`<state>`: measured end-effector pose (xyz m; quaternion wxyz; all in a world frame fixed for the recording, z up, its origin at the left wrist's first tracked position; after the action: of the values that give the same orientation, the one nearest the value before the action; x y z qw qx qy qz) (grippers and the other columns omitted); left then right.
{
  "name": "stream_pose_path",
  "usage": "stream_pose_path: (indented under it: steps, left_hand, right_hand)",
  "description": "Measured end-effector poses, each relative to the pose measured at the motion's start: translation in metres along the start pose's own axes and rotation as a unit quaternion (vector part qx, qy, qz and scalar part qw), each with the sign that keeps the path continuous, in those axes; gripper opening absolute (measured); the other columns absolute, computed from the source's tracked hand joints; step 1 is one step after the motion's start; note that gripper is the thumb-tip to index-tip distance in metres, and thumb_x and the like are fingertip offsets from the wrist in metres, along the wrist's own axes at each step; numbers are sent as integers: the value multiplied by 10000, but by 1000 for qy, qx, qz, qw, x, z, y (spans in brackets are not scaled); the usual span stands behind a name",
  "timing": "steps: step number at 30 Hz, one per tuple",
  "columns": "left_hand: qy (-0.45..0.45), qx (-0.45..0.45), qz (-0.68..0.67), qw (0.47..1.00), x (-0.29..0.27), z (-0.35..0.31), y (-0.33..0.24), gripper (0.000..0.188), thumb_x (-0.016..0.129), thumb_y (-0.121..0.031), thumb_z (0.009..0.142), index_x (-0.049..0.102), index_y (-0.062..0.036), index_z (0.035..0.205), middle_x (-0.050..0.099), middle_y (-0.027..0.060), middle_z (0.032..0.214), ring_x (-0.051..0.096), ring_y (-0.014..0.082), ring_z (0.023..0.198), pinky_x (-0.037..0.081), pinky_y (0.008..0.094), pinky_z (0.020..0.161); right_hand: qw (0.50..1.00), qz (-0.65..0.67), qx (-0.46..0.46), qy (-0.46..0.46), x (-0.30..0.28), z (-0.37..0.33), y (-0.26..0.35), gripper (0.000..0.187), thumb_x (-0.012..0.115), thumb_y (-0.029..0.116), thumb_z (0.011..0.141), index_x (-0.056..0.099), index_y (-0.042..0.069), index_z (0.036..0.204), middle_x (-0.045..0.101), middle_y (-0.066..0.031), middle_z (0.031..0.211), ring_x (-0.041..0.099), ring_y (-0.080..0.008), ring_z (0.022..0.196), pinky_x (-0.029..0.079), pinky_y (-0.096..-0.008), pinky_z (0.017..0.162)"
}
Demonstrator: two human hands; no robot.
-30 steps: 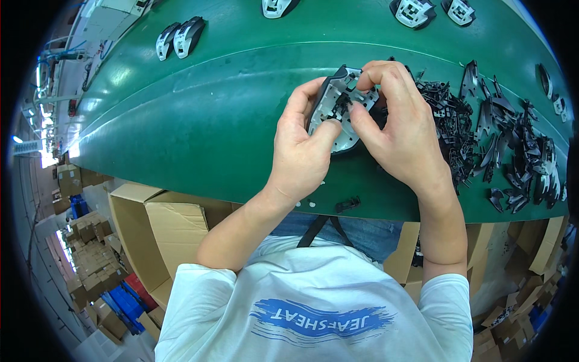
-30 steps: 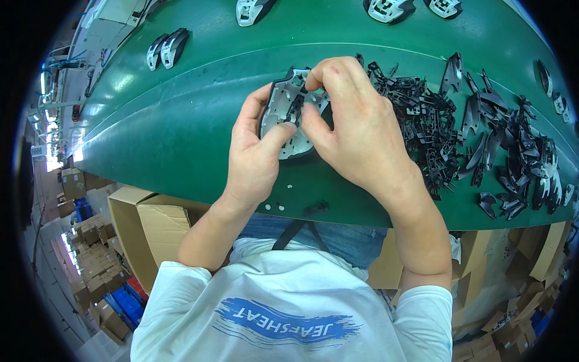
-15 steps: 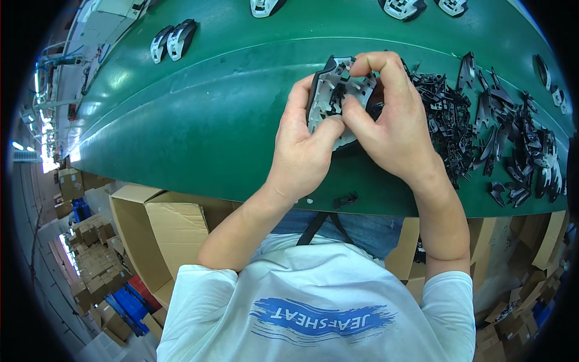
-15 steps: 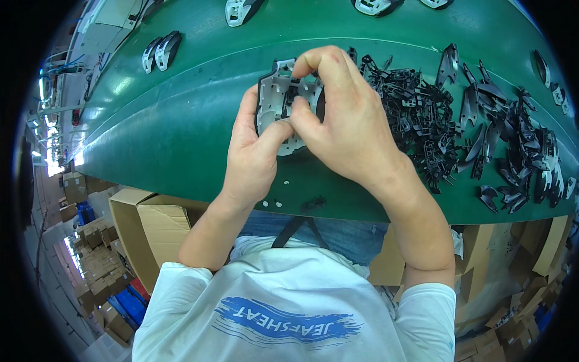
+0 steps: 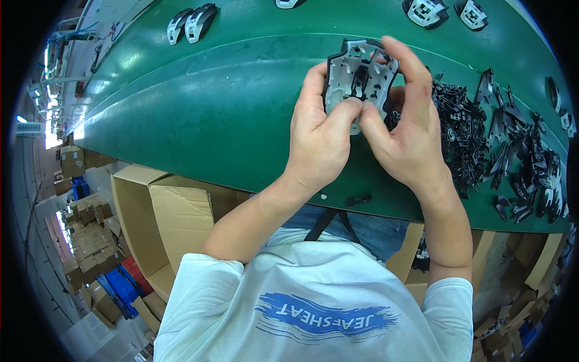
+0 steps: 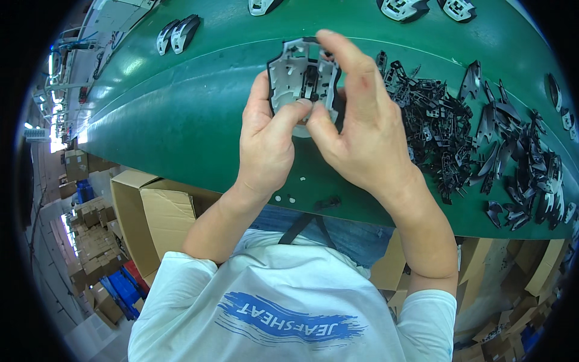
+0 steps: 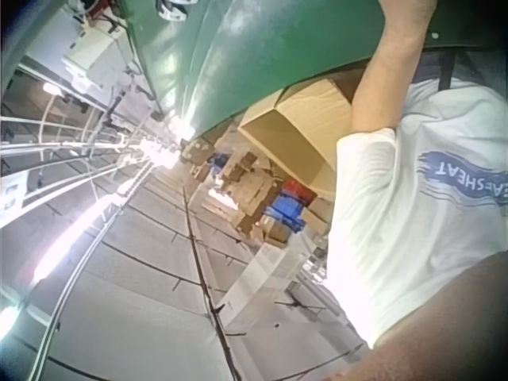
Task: The person assembles computer mouse casings by inserting small plastic components into each shell by hand, repeatedly taking pieces from and placing them into a cardboard box.
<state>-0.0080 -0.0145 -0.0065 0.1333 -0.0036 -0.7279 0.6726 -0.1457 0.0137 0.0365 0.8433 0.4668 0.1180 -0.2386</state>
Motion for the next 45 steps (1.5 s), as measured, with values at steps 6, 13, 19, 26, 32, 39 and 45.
stream_pose_path:
  steps: [6,13,19,26,32,39,45]
  left_hand:
    - [2,2,-18,1000,4,4,-4,391,581,10,984,567,-8,1375,724,71,1159,706,139,1013,588,314,890]
    - [-2,120,125,985,9,5,-12,389,554,17,972,553,57,1359,760,174,1146,736,218,1018,587,371,902]
    - [-3,160,179,971,13,5,-13,399,544,25,969,552,50,1367,770,210,1087,778,308,916,602,413,828]
    - [-6,154,190,970,20,7,-14,391,535,24,978,546,47,1369,766,227,1055,777,337,886,601,439,810]
    - [126,-16,23,992,26,-1,-13,566,602,-25,1052,461,17,1599,682,106,1372,671,146,1180,560,332,1023]
    - [166,-130,-24,977,13,-14,-15,590,606,-72,1053,450,2,1617,657,120,1436,693,184,1205,577,366,1051]
    - [155,-176,-162,958,1,-21,-12,552,507,-242,1156,398,-33,1655,626,123,1499,684,225,1294,604,412,1057]
  right_hand:
    - [999,18,-12,-43,-9,1,2,689,706,-28,866,496,9,1521,599,-151,1536,727,-283,1149,632,-342,761]
    - [997,31,76,9,-10,4,-12,776,685,-57,910,443,70,1636,618,-129,1464,715,-203,1114,582,-350,948]
    - [995,37,93,20,-12,5,-16,723,671,-24,899,479,60,1591,636,-209,1459,713,-371,1209,588,-423,986]
    - [997,3,74,21,-14,7,-17,736,667,-24,903,461,55,1605,637,-225,1464,716,-368,1205,584,-422,987]
    - [965,167,193,65,-12,2,-39,806,650,-39,941,383,73,1693,628,-113,1422,666,-191,1193,534,-339,1047]
    - [866,374,295,152,-8,-6,-31,856,661,30,912,358,44,1712,579,-125,1515,616,-205,1308,464,-353,1152]
    - [867,380,272,174,0,-7,-21,866,731,97,941,345,15,1712,547,-135,1567,623,-206,1303,476,-346,1140]
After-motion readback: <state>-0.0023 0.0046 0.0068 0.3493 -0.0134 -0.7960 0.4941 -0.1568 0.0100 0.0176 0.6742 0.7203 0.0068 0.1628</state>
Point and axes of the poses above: each hand's wrist, its own z-axis towards the middle knuckle, its own x-axis out of the palm, y = z × x, the point moved 9 cm from there along z, towards the middle knuckle
